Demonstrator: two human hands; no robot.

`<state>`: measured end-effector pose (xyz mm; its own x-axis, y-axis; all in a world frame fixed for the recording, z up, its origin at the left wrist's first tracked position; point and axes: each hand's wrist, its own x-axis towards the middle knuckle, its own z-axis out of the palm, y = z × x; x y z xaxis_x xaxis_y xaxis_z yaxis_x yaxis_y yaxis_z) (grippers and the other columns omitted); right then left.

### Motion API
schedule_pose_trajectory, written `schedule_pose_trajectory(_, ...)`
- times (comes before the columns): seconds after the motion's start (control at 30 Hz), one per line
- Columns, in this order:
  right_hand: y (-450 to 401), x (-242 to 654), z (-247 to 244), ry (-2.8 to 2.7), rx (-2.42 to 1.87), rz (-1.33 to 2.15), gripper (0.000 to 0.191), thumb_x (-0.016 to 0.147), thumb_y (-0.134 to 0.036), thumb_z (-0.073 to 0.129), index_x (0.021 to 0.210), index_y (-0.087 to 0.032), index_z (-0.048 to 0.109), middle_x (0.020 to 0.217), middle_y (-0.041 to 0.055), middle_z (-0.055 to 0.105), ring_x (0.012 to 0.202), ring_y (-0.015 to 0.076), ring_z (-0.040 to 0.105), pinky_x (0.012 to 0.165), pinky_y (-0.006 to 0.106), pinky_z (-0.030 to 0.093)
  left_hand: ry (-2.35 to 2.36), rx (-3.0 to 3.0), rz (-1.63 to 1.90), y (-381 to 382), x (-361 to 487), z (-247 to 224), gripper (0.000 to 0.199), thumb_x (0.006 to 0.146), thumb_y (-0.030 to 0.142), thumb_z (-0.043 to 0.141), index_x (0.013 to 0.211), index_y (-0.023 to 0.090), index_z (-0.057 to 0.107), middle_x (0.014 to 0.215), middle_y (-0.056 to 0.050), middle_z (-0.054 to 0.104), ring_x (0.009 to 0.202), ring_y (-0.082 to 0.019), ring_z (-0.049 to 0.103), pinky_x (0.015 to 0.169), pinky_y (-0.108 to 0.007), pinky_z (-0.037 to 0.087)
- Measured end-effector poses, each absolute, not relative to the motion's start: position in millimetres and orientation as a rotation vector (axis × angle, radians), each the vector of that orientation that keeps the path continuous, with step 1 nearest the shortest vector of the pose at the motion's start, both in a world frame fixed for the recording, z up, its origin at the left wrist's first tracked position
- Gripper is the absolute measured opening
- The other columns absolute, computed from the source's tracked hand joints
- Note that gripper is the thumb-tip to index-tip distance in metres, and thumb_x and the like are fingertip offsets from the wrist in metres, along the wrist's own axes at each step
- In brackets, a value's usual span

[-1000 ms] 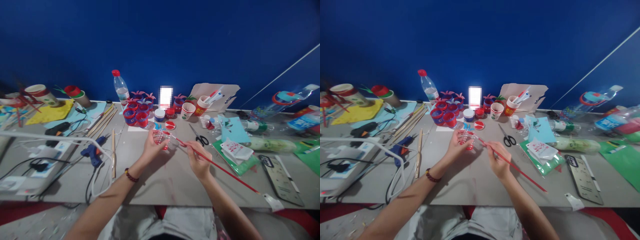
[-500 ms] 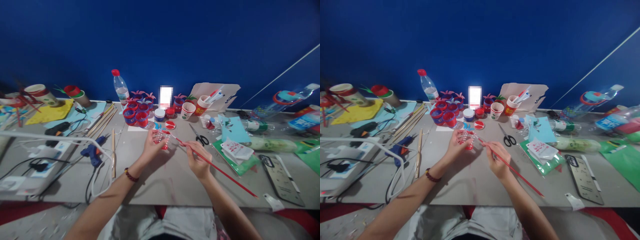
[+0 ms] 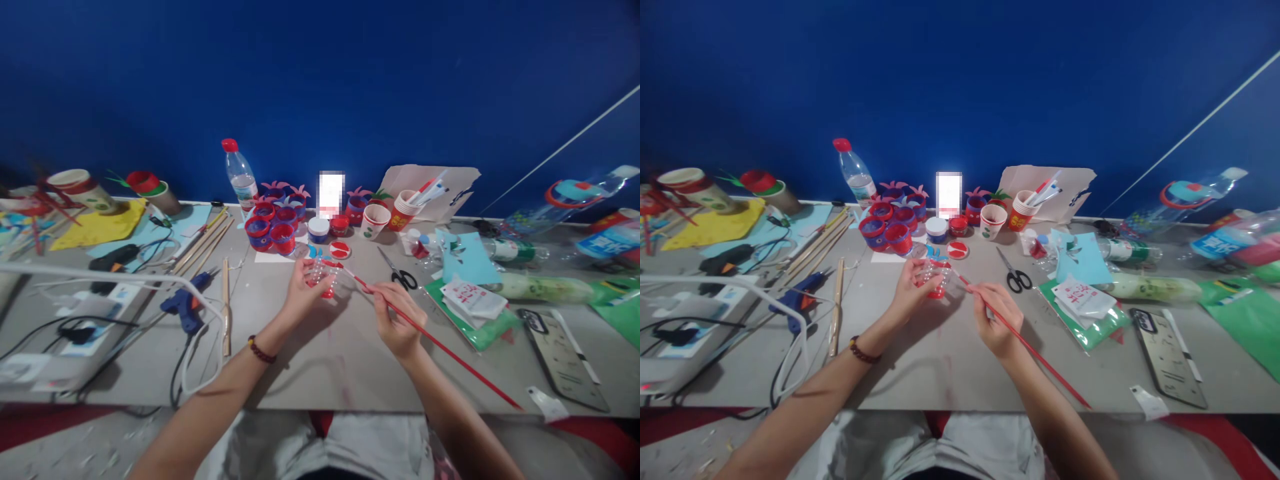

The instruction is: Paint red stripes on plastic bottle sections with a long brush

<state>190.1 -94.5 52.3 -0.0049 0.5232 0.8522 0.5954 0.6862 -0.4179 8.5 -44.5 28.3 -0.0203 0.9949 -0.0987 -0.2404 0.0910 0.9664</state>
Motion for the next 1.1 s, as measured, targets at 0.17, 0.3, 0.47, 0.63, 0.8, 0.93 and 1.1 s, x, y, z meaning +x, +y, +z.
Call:
schedule_pose_trajectory(0.17,-94.4,191.5,48.9,-1.672,-0.891,-0.045,0.029,0.088,-0.003,0.055,0.101,-0.023,0.071,0.080,0.0044,0.077,0.074,0.0202,0.072,0.066,0.035,0.061,1.065,0.956,1.262,-44.8,8.1,27.1,0.053,0.065,0.035,0.086,0.100,0.025,0.049,0.098,-0.003,0.068,0.084,-0.020,0.069,0.061,-0.030,0.059)
schedule_pose_trajectory(0.3,-93.8,190.3,50.7,-1.672,-0.899,-0.066,0.029,0.088,-0.003,0.055,0.102,-0.023,0.070,0.079,0.0044,0.077,0.073,0.0199,0.072,0.065,0.035,0.061,1.036,0.917,1.246,-44.7,8.1,27.9,0.053,0.064,0.033,0.086,0.100,0.026,0.048,0.090,-0.001,0.069,0.080,-0.021,0.070,0.060,-0.032,0.057)
schedule_pose_trajectory(0.47,-93.5,189.0,53.0,-1.647,-0.927,-0.106,0.028,0.088,-0.004,0.055,0.100,-0.023,0.070,0.077,0.0042,0.076,0.072,0.0198,0.072,0.064,0.034,0.060,1.060,0.911,1.223,-45.2,9.8,33.0,0.051,0.066,0.027,0.084,0.101,0.024,0.047,0.089,-0.001,0.069,0.075,-0.019,0.069,0.061,-0.032,0.056)
schedule_pose_trajectory(0.63,-93.6,190.6,54.1,-1.611,-0.971,-0.090,0.024,0.091,-0.008,0.054,0.097,-0.023,0.071,0.078,0.0046,0.076,0.073,0.0191,0.072,0.068,0.034,0.060,1.092,0.841,1.210,-44.5,11.1,35.9,0.053,0.062,0.028,0.086,0.097,0.024,0.047,0.093,-0.002,0.069,0.071,-0.017,0.067,0.055,-0.030,0.057)
schedule_pose_trajectory(0.8,-100.4,193.9,71.1,-1.498,-1.041,0.064,0.017,0.093,-0.016,0.054,0.093,-0.023,0.070,0.082,0.0046,0.076,0.076,0.0190,0.073,0.071,0.033,0.060,1.118,0.799,1.235,-38.2,8.9,35.4,0.053,0.058,0.028,0.089,0.093,0.021,0.049,0.095,-0.004,0.069,0.081,-0.018,0.069,0.062,-0.027,0.057)
schedule_pose_trajectory(0.93,-101.1,205.0,91.1,-1.401,-1.067,0.189,0.008,0.092,-0.022,0.060,0.097,-0.022,0.067,0.086,0.0043,0.075,0.077,0.0189,0.074,0.071,0.033,0.061,1.029,0.689,1.220,-33.8,7.2,33.6,0.055,0.057,0.031,0.090,0.094,0.021,0.050,0.092,-0.005,0.070,0.079,-0.019,0.069,0.062,-0.030,0.058)
schedule_pose_trajectory(1.1,-49.8,222.9,109.8,-1.507,-1.149,0.024,0.009,0.088,-0.031,0.066,0.089,-0.023,0.069,0.089,0.0042,0.074,0.078,0.0190,0.072,0.072,0.033,0.059,0.852,0.627,1.200,-33.1,4.2,27.8,0.061,0.057,0.032,0.091,0.102,0.021,0.051,0.097,-0.005,0.071,0.082,-0.022,0.070,0.068,-0.038,0.060)
